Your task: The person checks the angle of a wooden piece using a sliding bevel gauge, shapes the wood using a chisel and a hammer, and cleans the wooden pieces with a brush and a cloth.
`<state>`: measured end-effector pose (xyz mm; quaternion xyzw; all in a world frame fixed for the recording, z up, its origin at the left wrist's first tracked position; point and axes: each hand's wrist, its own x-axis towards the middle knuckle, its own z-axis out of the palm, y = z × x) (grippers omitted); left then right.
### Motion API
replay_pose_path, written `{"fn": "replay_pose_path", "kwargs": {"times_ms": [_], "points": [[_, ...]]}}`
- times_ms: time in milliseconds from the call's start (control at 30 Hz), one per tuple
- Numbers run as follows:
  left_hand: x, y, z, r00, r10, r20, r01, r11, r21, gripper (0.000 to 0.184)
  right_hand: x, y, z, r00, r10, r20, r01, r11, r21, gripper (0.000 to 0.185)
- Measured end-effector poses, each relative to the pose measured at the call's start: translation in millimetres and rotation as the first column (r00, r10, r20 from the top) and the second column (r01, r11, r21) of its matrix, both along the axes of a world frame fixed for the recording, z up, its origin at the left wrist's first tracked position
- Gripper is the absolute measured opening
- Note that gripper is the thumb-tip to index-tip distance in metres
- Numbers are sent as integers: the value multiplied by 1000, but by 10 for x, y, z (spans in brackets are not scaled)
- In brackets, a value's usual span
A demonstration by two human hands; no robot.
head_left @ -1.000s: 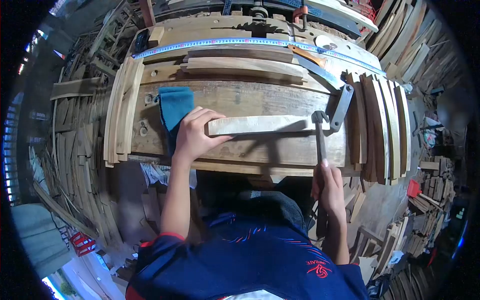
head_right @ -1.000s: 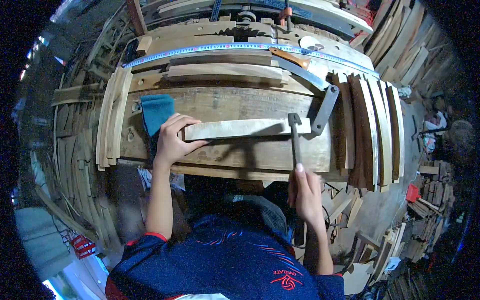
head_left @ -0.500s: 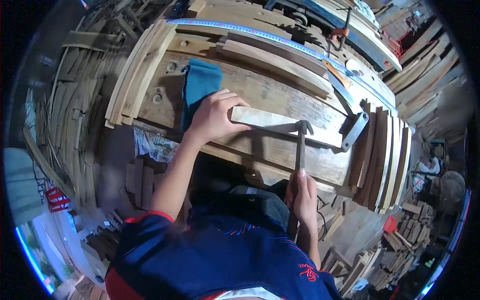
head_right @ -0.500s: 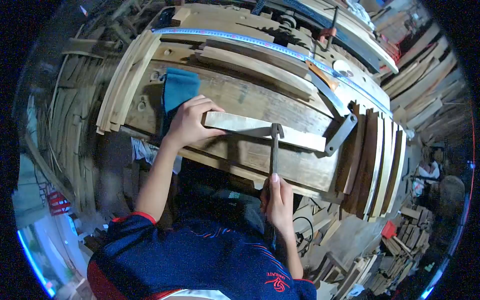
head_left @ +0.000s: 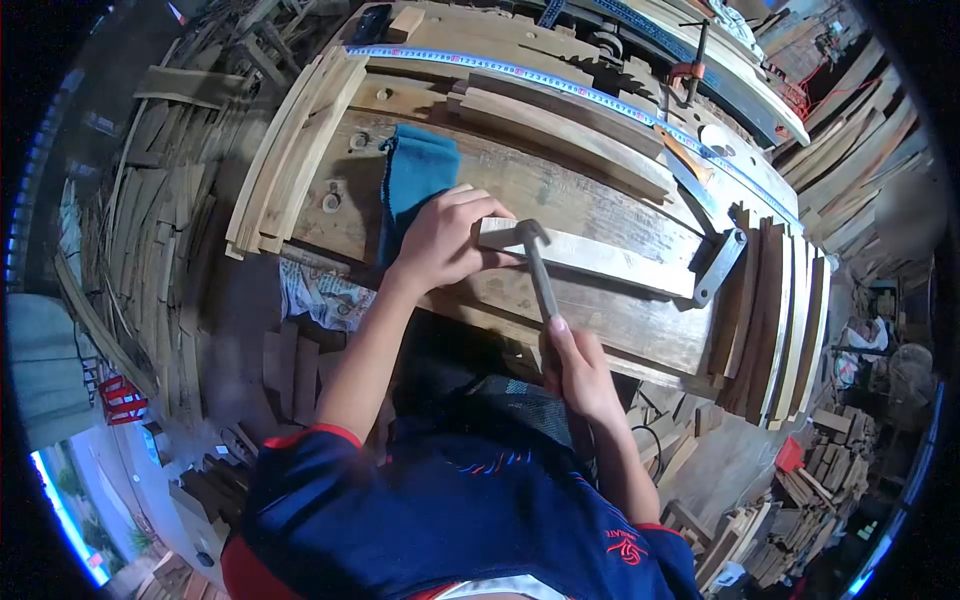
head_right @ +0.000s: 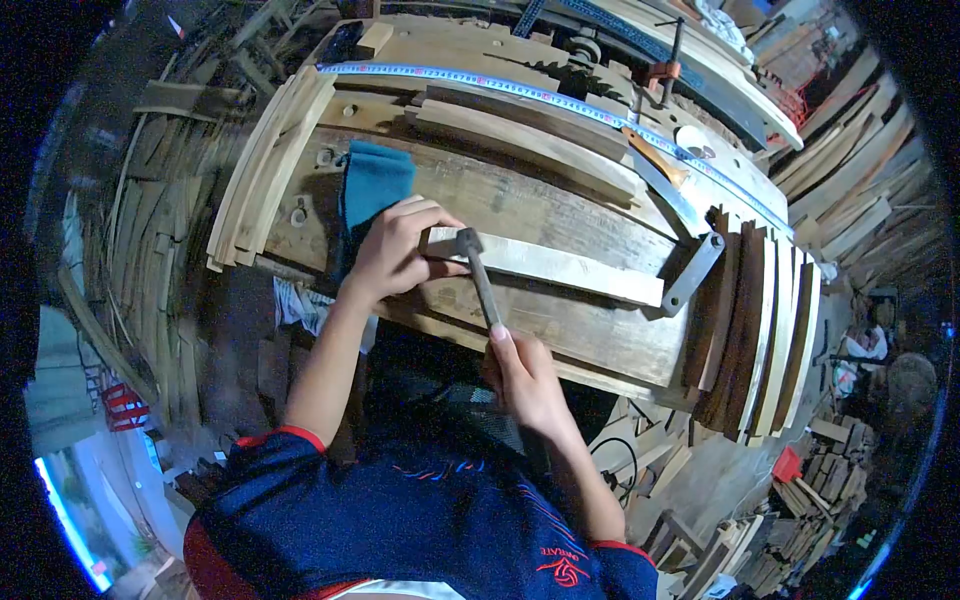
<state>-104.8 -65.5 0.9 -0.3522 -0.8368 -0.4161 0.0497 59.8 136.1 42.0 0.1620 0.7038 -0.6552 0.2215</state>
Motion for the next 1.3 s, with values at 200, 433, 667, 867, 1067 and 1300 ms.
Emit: {"fn": "replay_pose_path", "kwargs": {"times_ms": [200,433,667,867,1067,1300], "points": [[7,29,3,988,131,-86,-132,991,-10,47,4,104,6,983,119,-138,-107,990,90,56],[-19,12,-43,991,131,-32,-131,991,-6,52,-158,-84,-83,986,117,-121,-110,992,56,61],[-87,-95,60,994,-107,14,108,992,-65,50,8,262,-5,997,-56,-55,57,998,5,55],[85,-17,-104,989,105,-104,-107,994,-17,54,306,733,215,908,-381,-176,393,919,34,47],[107,-12,-17,1000,28,14,-29,995,99,50,591,868,326,853,-483,-196,502,863,57,50],[73,42,27,997,47,-68,-47,999,6,43,690,1013,-177,884,-449,-127,461,883,90,54]]}}
